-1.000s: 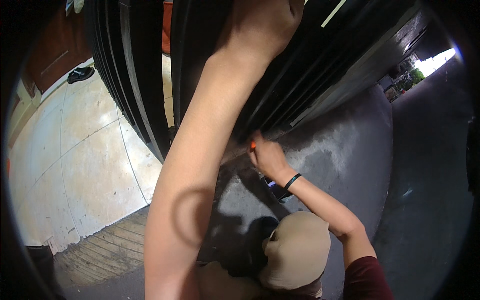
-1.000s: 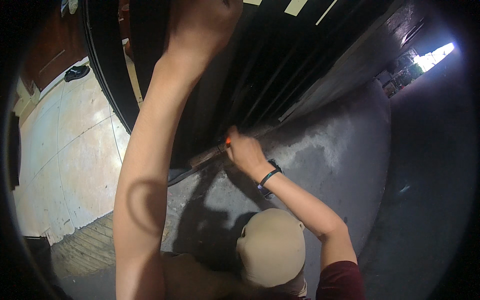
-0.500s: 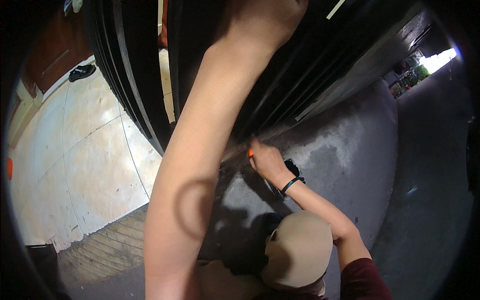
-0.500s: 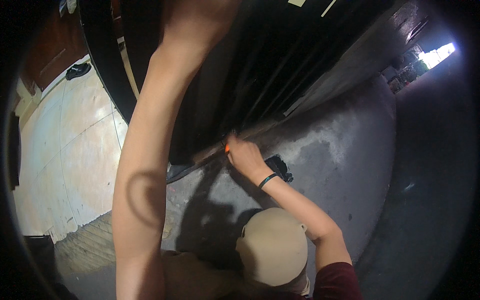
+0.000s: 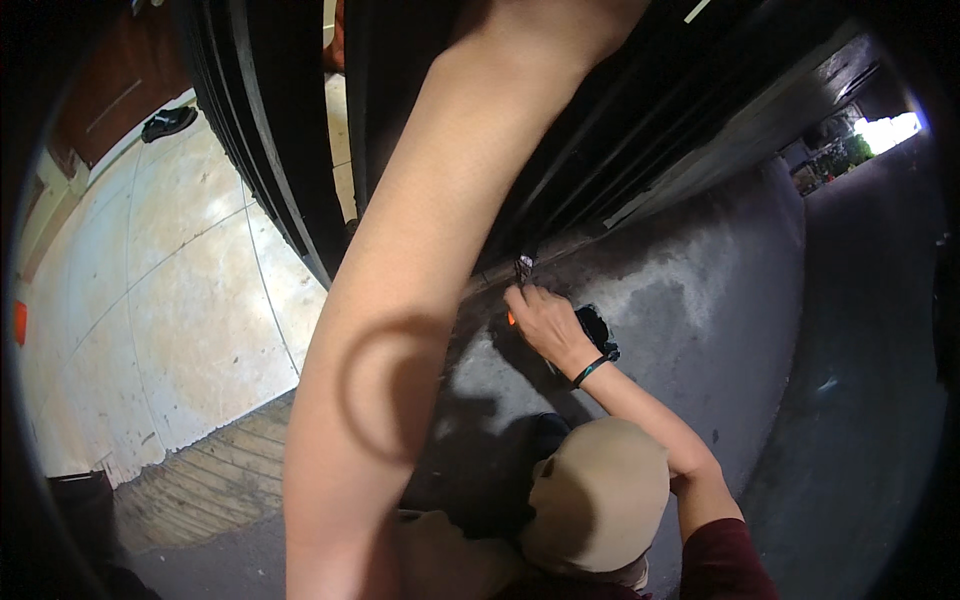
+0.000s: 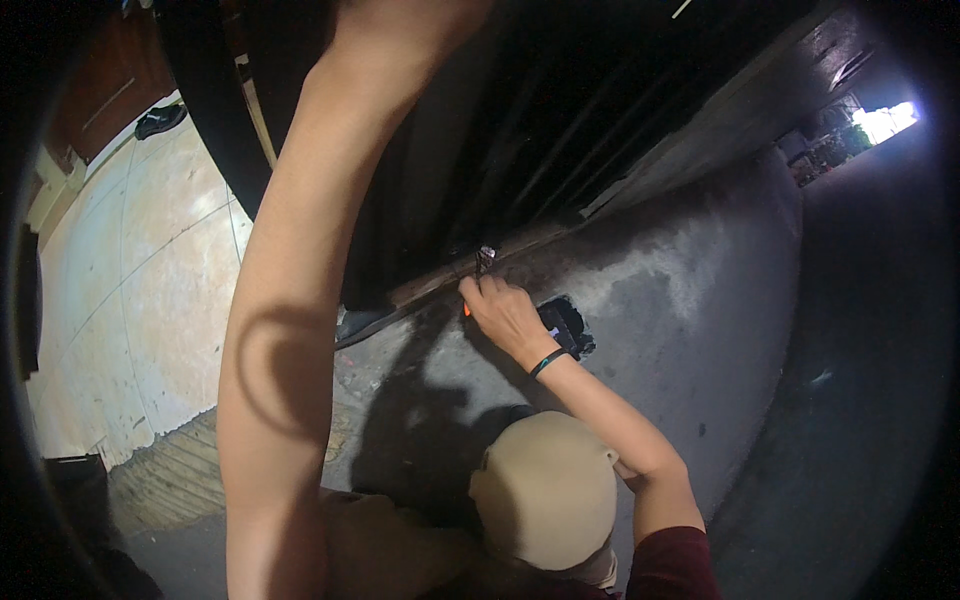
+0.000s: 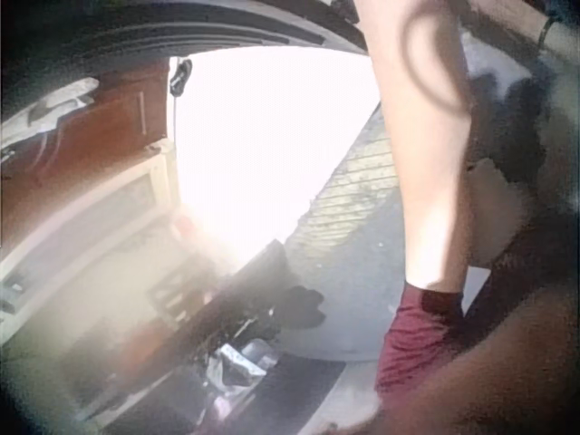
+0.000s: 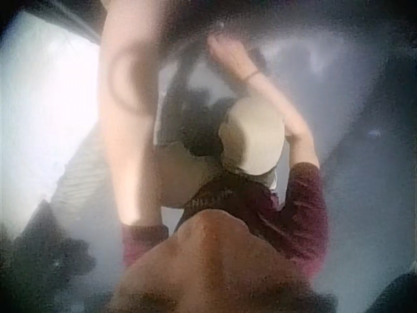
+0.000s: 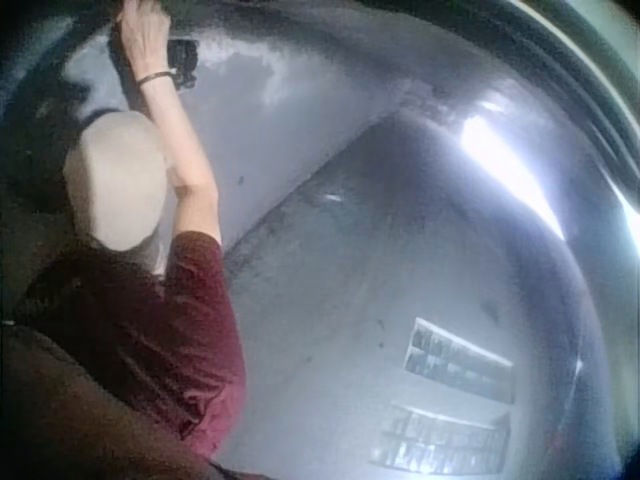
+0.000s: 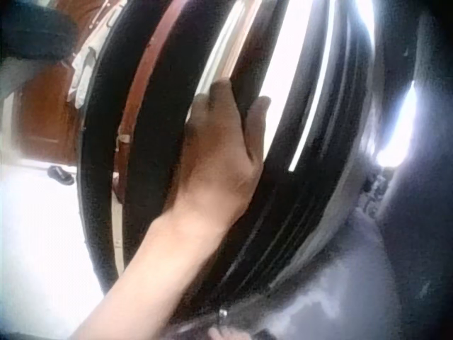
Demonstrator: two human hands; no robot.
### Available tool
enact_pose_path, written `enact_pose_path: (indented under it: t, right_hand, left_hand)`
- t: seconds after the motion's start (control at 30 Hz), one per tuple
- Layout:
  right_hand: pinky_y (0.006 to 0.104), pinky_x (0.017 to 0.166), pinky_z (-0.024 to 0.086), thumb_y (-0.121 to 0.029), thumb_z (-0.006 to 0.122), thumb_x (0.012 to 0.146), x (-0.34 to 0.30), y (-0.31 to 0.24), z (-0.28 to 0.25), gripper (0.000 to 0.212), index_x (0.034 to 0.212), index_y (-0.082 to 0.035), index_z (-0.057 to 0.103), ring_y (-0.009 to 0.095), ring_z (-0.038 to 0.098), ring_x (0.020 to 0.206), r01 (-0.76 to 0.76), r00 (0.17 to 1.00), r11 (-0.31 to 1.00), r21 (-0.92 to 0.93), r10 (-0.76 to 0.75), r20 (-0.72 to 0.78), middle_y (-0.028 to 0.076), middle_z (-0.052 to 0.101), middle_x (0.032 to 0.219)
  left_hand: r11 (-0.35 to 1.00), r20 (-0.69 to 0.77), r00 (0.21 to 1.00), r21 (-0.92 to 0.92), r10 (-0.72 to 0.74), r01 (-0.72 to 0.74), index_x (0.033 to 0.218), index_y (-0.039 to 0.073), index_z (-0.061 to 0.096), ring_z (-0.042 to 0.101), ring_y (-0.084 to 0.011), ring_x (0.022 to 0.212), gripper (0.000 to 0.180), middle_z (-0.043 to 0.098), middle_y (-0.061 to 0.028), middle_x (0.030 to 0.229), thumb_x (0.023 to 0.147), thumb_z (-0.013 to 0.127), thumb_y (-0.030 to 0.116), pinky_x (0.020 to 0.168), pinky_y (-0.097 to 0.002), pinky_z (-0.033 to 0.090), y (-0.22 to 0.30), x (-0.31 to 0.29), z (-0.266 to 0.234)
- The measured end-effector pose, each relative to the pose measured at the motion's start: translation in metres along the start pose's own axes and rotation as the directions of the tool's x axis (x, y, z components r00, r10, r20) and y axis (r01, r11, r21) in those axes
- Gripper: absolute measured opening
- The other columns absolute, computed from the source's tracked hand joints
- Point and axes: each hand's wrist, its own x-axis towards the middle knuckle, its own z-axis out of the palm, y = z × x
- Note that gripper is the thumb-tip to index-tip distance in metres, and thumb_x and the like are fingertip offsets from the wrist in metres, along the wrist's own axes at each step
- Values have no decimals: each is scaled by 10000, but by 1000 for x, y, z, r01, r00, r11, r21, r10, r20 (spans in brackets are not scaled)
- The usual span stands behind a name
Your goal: The person paints a black metal gate using a brush and a small container of black paint.
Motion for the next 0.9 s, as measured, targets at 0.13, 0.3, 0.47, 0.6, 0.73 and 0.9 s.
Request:
enact_pose_path:
  t: [0.13, 0.3, 0.47, 0.6, 0.73, 0.9]
  right_hand:
    - [535, 755, 586, -19, 739, 883, 10, 8, -17, 376, 1218, 7, 571, 502, 707, 893, -89, 986, 925, 369, 134, -99, 276, 705, 959]
    - [531, 745, 583, -8, 735, 873, 17, 5, -30, 338, 1176, -16, 588, 477, 712, 881, -75, 970, 958, 276, 134, -201, 255, 703, 918]
    - [540, 746, 565, 7, 742, 854, 24, 9, -28, 327, 1154, -21, 613, 504, 709, 912, -195, 967, 931, 308, 235, -99, 276, 700, 929]
    - [513, 717, 560, 19, 753, 849, 4, 11, -42, 350, 1179, -10, 642, 449, 700, 840, -61, 967, 975, 214, 112, -231, 229, 666, 882]
    - [515, 710, 554, 8, 767, 867, 1, -1, -30, 284, 1104, -36, 616, 440, 683, 821, -19, 957, 958, 286, 100, -273, 215, 647, 877]
    - [539, 724, 554, -22, 783, 839, 26, 14, -11, 328, 1113, -52, 605, 474, 679, 854, -178, 965, 952, 251, 219, -147, 224, 666, 912]
  left_hand:
    - [999, 57, 998, 31, -10, 9, 1208, -102, 583, 696, -514, 890, 409, 667, -342, 972, 1132, 605, 299, 776, -550, 568, 0, 1, -1]
    - [996, -13, 1000, -85, 24, -25, 1172, -95, 580, 694, -516, 884, 376, 665, -337, 964, 1119, 626, 274, 768, -547, 561, -3, 3, 1]
    - [995, -42, 999, -91, 29, -33, 1142, -84, 577, 689, -525, 881, 374, 661, -334, 956, 1103, 652, 281, 765, -552, 552, -4, 2, 4]
    - [995, -27, 999, -95, -24, 21, 1136, -73, 576, 690, -527, 887, 357, 659, -326, 946, 1099, 653, 273, 785, -564, 547, -1, 0, 6]
    - [997, -76, 997, -71, 14, -20, 1127, -78, 571, 686, -530, 889, 363, 656, -322, 942, 1100, 651, 275, 793, -575, 542, -3, 1, 7]
    - [991, -52, 998, -124, 34, -40, 1121, -89, 569, 683, -521, 881, 370, 654, -327, 955, 1108, 642, 273, 770, -555, 542, -2, 3, 4]
